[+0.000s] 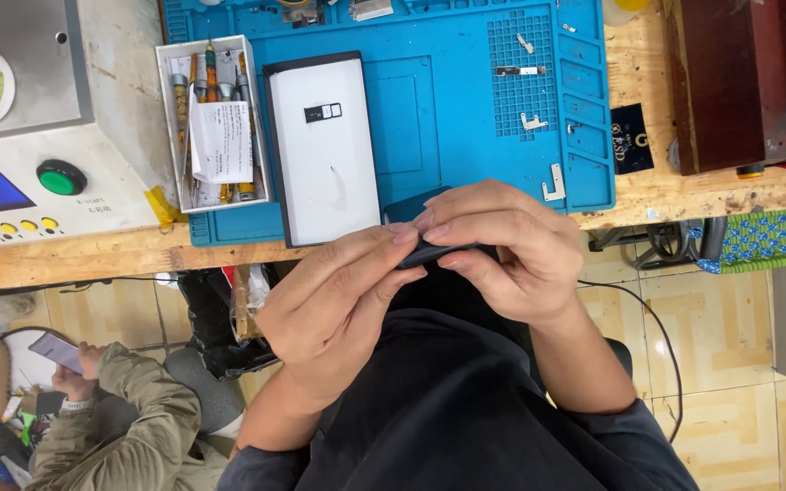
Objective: Disassembling a smartphone to access and disconnect internal cables for repair.
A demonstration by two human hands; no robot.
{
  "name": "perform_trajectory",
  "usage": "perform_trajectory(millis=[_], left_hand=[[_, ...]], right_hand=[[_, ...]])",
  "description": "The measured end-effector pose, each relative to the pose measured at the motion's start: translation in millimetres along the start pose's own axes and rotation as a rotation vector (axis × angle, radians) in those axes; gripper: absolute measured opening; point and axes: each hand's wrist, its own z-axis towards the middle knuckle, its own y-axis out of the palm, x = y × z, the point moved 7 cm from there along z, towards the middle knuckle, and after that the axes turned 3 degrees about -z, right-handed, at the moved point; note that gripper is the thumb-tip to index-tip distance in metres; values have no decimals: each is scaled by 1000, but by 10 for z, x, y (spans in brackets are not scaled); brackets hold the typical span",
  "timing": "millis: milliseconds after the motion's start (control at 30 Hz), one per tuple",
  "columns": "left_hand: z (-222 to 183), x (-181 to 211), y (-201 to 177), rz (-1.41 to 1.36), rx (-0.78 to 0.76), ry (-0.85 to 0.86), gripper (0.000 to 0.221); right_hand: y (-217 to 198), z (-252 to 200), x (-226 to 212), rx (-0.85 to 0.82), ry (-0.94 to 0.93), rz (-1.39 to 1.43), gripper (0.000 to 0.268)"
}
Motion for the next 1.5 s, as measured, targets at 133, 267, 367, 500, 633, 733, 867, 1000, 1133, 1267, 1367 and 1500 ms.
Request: perform_trajectory(millis=[133, 267, 367, 500, 633, 733, 867, 1000, 1133, 1267, 1367, 1500], left_hand=[[-17, -14, 16, 24, -24, 26, 19], [-11, -86, 14, -52, -26, 0, 18], [-65, -315, 100, -155, -179, -126, 38], [-153, -533, 244, -113, -320, -300, 37], [-212, -442, 165, -112, -96, -177, 22], [-149, -234, 66, 26, 32, -14, 14], [-167, -177, 114, 128, -80, 24, 19], [-240, -147, 148, 116, -187, 91, 21], [-239, -33, 109, 89, -202, 155, 21], [-286, 62, 23, 193, -28, 175, 19], [-275, 81, 11, 312, 109, 140, 20], [-257, 54, 70, 358, 105, 116, 24]], right_hand=[[3, -36, 0, 40, 0, -11, 13], [0, -1, 14, 19, 28, -11, 12], [-52, -12, 112, 84, 72, 24, 14], [-233, -110, 462, 454, 406, 595, 10], [-193, -157, 585, 554, 525, 883, 12], [-41, -143, 490, 579, 708, 706, 75], [100, -133, 416, 525, 772, 725, 99], [186, -150, 387, 456, 786, 771, 92], [231, -191, 390, 447, 929, 821, 79], [255, -240, 311, 114, 850, 454, 71], [161, -293, 163, 23, 569, -183, 62], [166, -489, 117, -51, 72, -415, 56]])
